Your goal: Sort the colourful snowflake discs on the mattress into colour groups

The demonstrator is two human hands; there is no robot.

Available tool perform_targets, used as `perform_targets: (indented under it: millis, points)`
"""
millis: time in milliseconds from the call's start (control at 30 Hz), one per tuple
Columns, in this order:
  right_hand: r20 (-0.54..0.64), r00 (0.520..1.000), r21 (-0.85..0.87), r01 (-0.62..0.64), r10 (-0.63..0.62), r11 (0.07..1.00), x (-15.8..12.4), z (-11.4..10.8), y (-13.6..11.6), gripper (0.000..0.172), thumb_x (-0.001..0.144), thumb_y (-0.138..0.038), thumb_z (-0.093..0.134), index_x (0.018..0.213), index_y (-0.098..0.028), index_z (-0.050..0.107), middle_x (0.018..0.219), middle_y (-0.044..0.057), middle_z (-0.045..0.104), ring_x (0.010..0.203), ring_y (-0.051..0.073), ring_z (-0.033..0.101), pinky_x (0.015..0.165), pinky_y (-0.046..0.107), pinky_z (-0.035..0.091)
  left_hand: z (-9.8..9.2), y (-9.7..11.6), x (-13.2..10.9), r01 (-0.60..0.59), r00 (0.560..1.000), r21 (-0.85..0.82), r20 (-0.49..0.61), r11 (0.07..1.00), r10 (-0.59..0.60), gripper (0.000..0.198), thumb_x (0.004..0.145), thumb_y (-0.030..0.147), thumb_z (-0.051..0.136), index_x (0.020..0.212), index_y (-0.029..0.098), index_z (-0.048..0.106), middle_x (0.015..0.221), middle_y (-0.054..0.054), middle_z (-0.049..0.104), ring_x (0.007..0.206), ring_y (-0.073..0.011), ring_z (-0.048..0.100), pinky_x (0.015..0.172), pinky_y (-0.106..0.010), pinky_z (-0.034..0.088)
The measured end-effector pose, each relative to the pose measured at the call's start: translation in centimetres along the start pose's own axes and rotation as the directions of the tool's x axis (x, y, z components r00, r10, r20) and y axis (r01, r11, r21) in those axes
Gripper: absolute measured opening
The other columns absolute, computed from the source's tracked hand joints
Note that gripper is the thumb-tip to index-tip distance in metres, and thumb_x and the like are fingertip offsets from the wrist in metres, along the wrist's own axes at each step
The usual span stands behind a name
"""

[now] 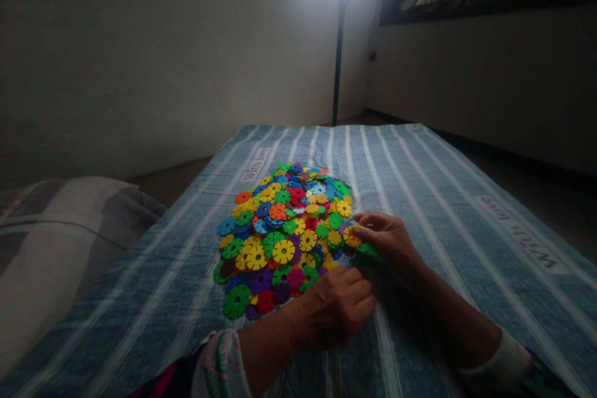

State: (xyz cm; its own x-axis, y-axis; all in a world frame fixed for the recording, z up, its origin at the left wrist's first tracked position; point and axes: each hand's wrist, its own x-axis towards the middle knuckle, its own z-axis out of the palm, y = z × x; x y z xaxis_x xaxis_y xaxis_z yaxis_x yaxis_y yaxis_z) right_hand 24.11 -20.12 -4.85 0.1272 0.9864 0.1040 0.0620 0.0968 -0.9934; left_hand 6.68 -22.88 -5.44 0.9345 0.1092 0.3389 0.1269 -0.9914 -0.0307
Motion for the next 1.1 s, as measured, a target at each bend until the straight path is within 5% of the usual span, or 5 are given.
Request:
perform_targets:
  millis: [233,467,600,800,1100]
  points:
    - [-0.031,0.994,0.017,-0.104,0.105,0.994,0.0,0.3,0.4,0.038,0.062,-0.052,0.079,0.068,-0.015,0.071,0.074,0.005,0.070,0.061,0.016,0.059,0.055,0.027,0.045,0.1,-0.1,0.0,-0.005,1.000,-0.005,-0.012,1.000,0.004,0.018,0.089,0.014,0.049,0.072,0.018,0.047,0.075,-0.003,0.056,0.069,-0.0145,0.049,0.058,-0.031,0.037]
    - [0.024,0.995,-0.213,0.102,-0.099,0.972,0.2,1.0,0.4,0.035,0.074,-0.048,0.069,0.057,-0.017,0.069,0.085,0.007,0.070,0.080,0.020,0.064,0.072,0.029,0.047,0.4,-0.1,0.0,0.018,1.000,0.004,-0.010,1.000,-0.018,0.017,0.088,0.016,0.050,0.071,0.018,0.047,0.074,-0.003,0.056,0.070,-0.0147,0.050,0.058,-0.031,0.037]
    - [0.050,0.992,-0.297,0.125,-0.115,0.947,0.4,0.4,0.4,0.036,0.083,-0.045,0.058,0.062,-0.019,0.072,0.086,0.006,0.070,0.083,0.020,0.064,0.075,0.030,0.048,0.3,-0.1,0.0,0.026,1.000,-0.009,-0.002,1.000,-0.026,0.018,0.088,0.014,0.049,0.071,0.018,0.048,0.075,-0.003,0.056,0.070,-0.0146,0.050,0.060,-0.031,0.039]
    - [0.118,0.980,-0.390,0.193,-0.159,0.900,0.4,-1.3,0.6,0.020,0.072,-0.037,0.068,0.077,-0.019,0.076,0.101,0.010,0.067,0.095,0.023,0.064,0.083,0.034,0.049,0.2,-0.1,0.0,0.022,1.000,0.000,-0.007,1.000,-0.022,0.018,0.088,0.014,0.048,0.071,0.017,0.049,0.074,-0.003,0.056,0.070,-0.0149,0.049,0.060,-0.031,0.039]
    - [0.298,0.940,-0.439,0.288,-0.164,0.851,0.6,-3.1,0.5,0.030,0.064,-0.036,0.079,0.089,-0.020,0.072,0.100,0.006,0.065,0.095,0.023,0.062,0.083,0.035,0.049,0.2,-0.1,-0.1,0.021,1.000,0.019,-0.003,1.000,-0.020,0.015,0.088,0.014,0.049,0.073,0.017,0.049,0.077,-0.004,0.057,0.071,-0.0151,0.051,0.061,-0.031,0.041]
